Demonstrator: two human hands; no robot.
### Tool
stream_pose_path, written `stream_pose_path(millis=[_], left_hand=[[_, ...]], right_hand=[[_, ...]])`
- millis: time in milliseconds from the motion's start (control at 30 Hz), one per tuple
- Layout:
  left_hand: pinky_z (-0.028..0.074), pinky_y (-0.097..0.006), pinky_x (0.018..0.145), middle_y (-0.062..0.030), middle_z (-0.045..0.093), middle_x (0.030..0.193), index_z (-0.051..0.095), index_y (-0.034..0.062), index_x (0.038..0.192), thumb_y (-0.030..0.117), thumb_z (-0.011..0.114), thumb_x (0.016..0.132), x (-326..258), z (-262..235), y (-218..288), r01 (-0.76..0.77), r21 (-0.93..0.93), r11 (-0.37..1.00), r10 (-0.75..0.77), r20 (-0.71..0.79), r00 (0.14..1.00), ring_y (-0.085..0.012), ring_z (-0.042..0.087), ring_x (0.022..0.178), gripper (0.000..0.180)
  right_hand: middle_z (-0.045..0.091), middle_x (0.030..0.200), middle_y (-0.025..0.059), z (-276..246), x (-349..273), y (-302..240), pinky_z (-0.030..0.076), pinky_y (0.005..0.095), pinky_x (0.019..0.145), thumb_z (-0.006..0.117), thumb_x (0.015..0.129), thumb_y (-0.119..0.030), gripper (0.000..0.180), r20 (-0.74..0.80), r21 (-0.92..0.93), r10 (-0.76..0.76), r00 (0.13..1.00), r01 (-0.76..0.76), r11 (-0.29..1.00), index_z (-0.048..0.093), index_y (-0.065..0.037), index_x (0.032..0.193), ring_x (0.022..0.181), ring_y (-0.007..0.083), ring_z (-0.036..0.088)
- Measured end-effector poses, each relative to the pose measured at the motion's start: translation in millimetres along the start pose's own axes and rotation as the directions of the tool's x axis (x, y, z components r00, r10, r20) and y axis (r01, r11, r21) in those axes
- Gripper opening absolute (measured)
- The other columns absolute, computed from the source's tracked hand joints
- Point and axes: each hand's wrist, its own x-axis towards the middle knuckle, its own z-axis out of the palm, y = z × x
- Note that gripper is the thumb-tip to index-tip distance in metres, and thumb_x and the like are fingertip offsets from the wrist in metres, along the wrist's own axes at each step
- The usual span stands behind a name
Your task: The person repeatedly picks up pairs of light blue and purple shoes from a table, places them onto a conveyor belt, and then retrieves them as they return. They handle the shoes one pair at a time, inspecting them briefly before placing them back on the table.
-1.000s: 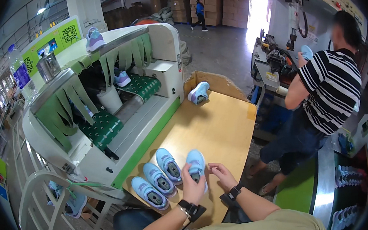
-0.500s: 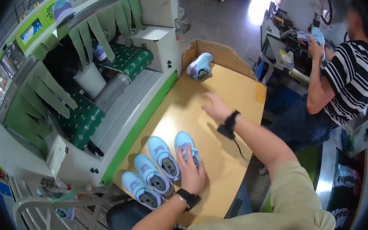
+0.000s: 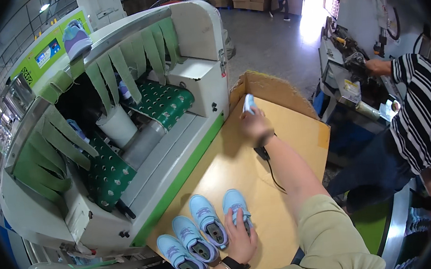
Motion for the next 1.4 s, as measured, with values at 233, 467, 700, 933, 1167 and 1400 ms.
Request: stream_pose_path(millis=[233,467,700,933,1167,1400], left_hand=[[0.029,-0.057,0.118,-0.0325,0.026,0.153,0.029,0.0001,0.155,0.006,0.064,0.087,1,-3,1,-0.029,0.027,0.999,0.031,-0.060,0.998,-0.0528,0.029,0.141,0.076],[0.027,-0.056,0.119,-0.0316,0.026,0.154,0.025,0.0005,0.156,0.007,0.063,0.087,-10,-2,0,-0.031,-0.003,1.000,0.031,-0.046,0.998,-0.0521,0.030,0.140,0.079],[0.030,-0.057,0.116,-0.0273,0.029,0.155,0.028,0.0069,0.157,0.021,0.067,0.089,-55,-14,16,0.001,0.057,0.998,-0.002,0.025,1.000,-0.0495,0.033,0.140,0.080],[0.031,-0.058,0.115,-0.0278,0.027,0.158,0.025,0.0070,0.159,0.019,0.069,0.088,-64,-17,11,-0.026,0.057,0.998,0.024,0.037,0.999,-0.0498,0.032,0.140,0.084],[0.031,-0.057,0.116,-0.0274,0.027,0.158,0.025,0.0060,0.159,0.018,0.069,0.088,-64,-18,13,-0.010,0.064,0.998,0.007,0.044,0.999,-0.0495,0.032,0.140,0.084],[0.031,-0.058,0.116,-0.0273,0.026,0.158,0.023,0.0063,0.159,0.019,0.069,0.089,-63,-19,12,-0.022,0.061,0.998,0.019,0.048,0.999,-0.0499,0.031,0.141,0.085]], right_hand=[[0.045,0.149,0.0204,-115,-189,-21,0.037,0.0580,0.113,0.076,0.072,-0.015,0.028,0.264,0.029,-0.287,0.921,0.290,0.957,0.070,-0.019,0.099,0.141,0.0486,0.036],[0.035,0.160,0.0184,-211,-388,-100,0.037,0.0592,0.111,0.077,0.078,-0.018,0.070,0.324,-0.123,-0.353,0.878,0.409,0.904,0.055,-0.023,0.144,0.147,0.0401,0.036],[0.046,0.146,0.0280,-164,-409,-110,0.039,0.0444,0.115,0.077,0.085,-0.013,0.086,0.169,0.440,0.028,0.985,-0.101,0.892,0.030,0.001,0.155,0.138,0.0432,0.045],[0.045,0.142,0.0286,-146,-429,-116,0.040,0.0479,0.112,0.072,0.089,-0.022,0.088,0.135,0.308,0.020,0.991,-0.061,0.949,0.023,0.000,0.159,0.131,0.0448,0.047],[0.044,0.145,0.0272,-145,-429,-116,0.038,0.0473,0.114,0.072,0.089,-0.021,0.086,0.121,0.320,0.013,0.993,-0.051,0.946,0.024,0.000,0.158,0.134,0.0444,0.045],[0.042,0.148,0.0276,-147,-427,-118,0.037,0.0479,0.115,0.073,0.088,-0.019,0.086,0.141,0.301,0.015,0.990,-0.057,0.952,0.026,0.000,0.157,0.134,0.0445,0.044]])
